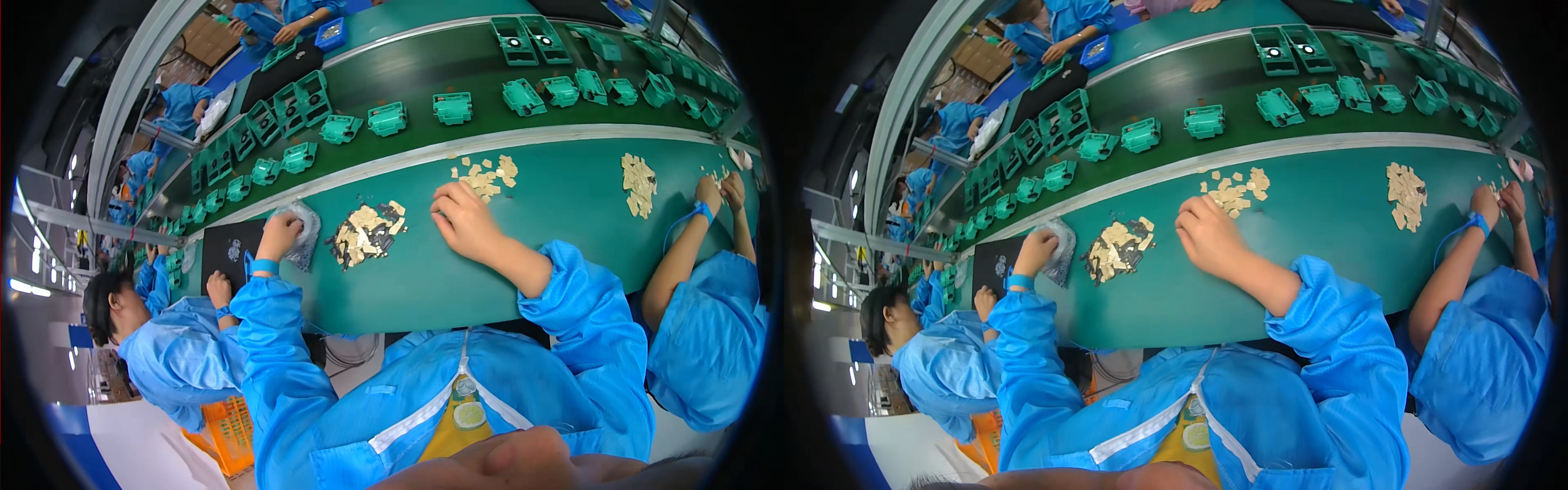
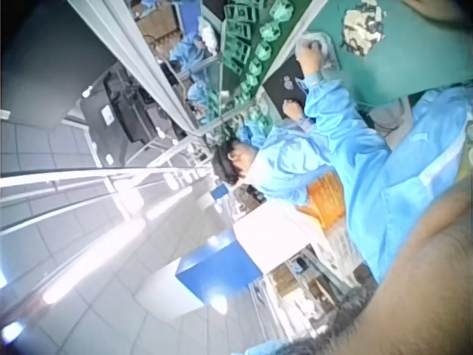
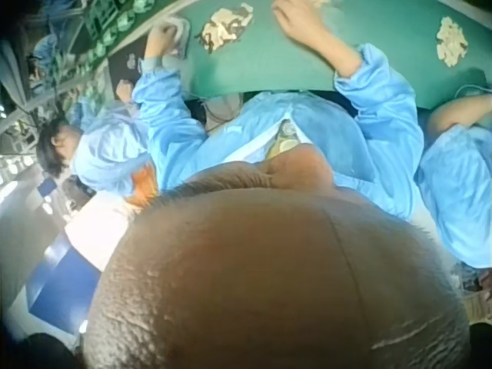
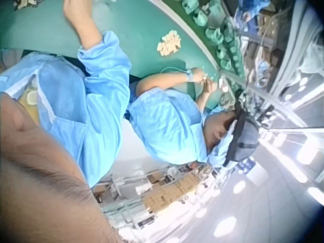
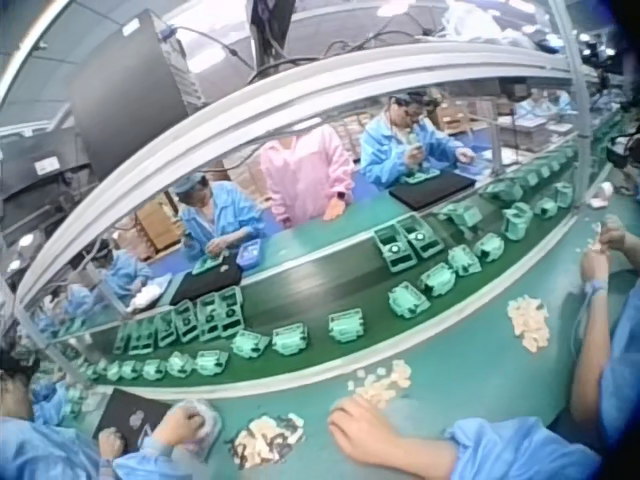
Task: The person assembles small electronic components and circuit board parts into green plastic cases by hand, securing them with small metal fasteners.
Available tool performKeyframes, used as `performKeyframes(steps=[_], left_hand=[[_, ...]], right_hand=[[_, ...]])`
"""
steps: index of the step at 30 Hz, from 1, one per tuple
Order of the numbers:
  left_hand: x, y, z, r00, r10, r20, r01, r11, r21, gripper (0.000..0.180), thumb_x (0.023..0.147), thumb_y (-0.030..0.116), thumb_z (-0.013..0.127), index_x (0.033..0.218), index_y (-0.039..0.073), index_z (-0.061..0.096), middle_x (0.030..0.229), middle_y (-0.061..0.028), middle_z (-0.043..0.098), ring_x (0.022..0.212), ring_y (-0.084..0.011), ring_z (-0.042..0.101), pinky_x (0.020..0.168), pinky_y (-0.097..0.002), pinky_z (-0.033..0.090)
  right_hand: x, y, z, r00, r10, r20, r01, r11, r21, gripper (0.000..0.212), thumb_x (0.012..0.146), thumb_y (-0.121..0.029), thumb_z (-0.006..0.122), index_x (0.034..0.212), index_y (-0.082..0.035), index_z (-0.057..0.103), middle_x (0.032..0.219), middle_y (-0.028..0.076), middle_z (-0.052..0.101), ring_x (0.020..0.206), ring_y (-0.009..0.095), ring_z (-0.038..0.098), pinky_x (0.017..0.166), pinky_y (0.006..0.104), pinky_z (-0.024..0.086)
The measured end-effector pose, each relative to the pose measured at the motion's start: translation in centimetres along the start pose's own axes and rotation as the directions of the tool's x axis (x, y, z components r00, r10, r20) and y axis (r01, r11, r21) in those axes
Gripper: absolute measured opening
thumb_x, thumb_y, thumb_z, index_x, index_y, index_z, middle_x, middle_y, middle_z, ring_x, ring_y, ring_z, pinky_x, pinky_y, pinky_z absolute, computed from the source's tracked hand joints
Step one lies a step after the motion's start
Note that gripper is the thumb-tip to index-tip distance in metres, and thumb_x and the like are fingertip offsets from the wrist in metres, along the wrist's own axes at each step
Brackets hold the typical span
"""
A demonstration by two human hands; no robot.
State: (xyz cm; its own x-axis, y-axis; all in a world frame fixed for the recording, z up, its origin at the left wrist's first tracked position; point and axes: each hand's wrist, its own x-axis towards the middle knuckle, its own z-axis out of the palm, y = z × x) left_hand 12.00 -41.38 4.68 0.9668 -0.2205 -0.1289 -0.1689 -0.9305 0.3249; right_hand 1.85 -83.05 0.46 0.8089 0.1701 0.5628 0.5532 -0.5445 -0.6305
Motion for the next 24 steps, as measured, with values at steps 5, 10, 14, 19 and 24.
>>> performKeyframes(steps=[5,10,14,19,24], left_hand=[[-0.6,-0.2,-1.3,0.942,-0.293,0.162,0.334,0.8,-0.498,0.031,0.095,0.004,0.054,0.122,-0.009,0.062,0.09,-0.0051,0.069,0.075,-0.0114,0.065,0.068,-0.0234,0.052],[-0.4,0.0,-1.9,0.944,-0.304,0.124,0.328,0.852,-0.409,0.027,0.094,0.009,0.059,0.114,-0.007,0.067,0.085,-0.0068,0.07,0.076,-0.0116,0.064,0.066,-0.0253,0.05],[-0.6,0.3,-1.9,0.947,-0.309,-0.088,0.291,0.941,-0.172,0.023,0.094,0.014,0.061,0.103,-0.004,0.072,0.08,-0.0073,0.069,0.071,-0.0106,0.061,0.062,-0.0264,0.047],[-1.4,3.6,-2.3,0.946,-0.316,-0.076,0.175,0.693,-0.699,0.025,0.097,0.014,0.058,0.111,-0.004,0.067,0.086,-0.0045,0.067,0.069,-0.0079,0.055,0.058,-0.0223,0.042],[-2.1,16.8,1.8,0.917,0.107,0.385,0.396,-0.364,-0.843,0.023,0.099,0.016,0.058,0.115,0.0,0.061,0.09,-0.0012,0.06,0.071,-0.0075,0.048,0.056,-0.0203,0.039]], right_hand=[[0.0,-0.1,-0.3,1.0,0.006,0.01,-0.007,1.0,0.01,0.007,0.08,-0.002,0.067,0.085,-0.001,0.063,0.099,0.012,0.058,0.096,0.032,0.056,0.084,0.0407,0.049],[0.2,-0.3,-0.6,0.999,0.029,0.019,-0.029,0.999,0.018,0.007,0.081,-0.002,0.067,0.085,0.0,0.063,0.099,0.012,0.058,0.095,0.032,0.056,0.083,0.0407,0.049],[0.5,-0.4,-1.0,0.998,0.038,0.041,-0.039,0.999,0.023,0.006,0.081,-0.002,0.066,0.086,0.0,0.062,0.099,0.013,0.058,0.095,0.032,0.056,0.082,0.0406,0.049],[0.4,0.2,-1.1,0.997,0.048,0.057,-0.05,0.998,0.032,0.006,0.082,-0.002,0.066,0.086,-0.001,0.062,0.099,0.013,0.057,0.095,0.032,0.056,0.083,0.0404,0.049],[0.2,1.9,-1.3,0.995,0.086,0.042,-0.088,0.995,0.044,0.01,0.082,-0.003,0.066,0.09,-0.001,0.062,0.101,0.013,0.058,0.098,0.033,0.057,0.084,0.041,0.049]])
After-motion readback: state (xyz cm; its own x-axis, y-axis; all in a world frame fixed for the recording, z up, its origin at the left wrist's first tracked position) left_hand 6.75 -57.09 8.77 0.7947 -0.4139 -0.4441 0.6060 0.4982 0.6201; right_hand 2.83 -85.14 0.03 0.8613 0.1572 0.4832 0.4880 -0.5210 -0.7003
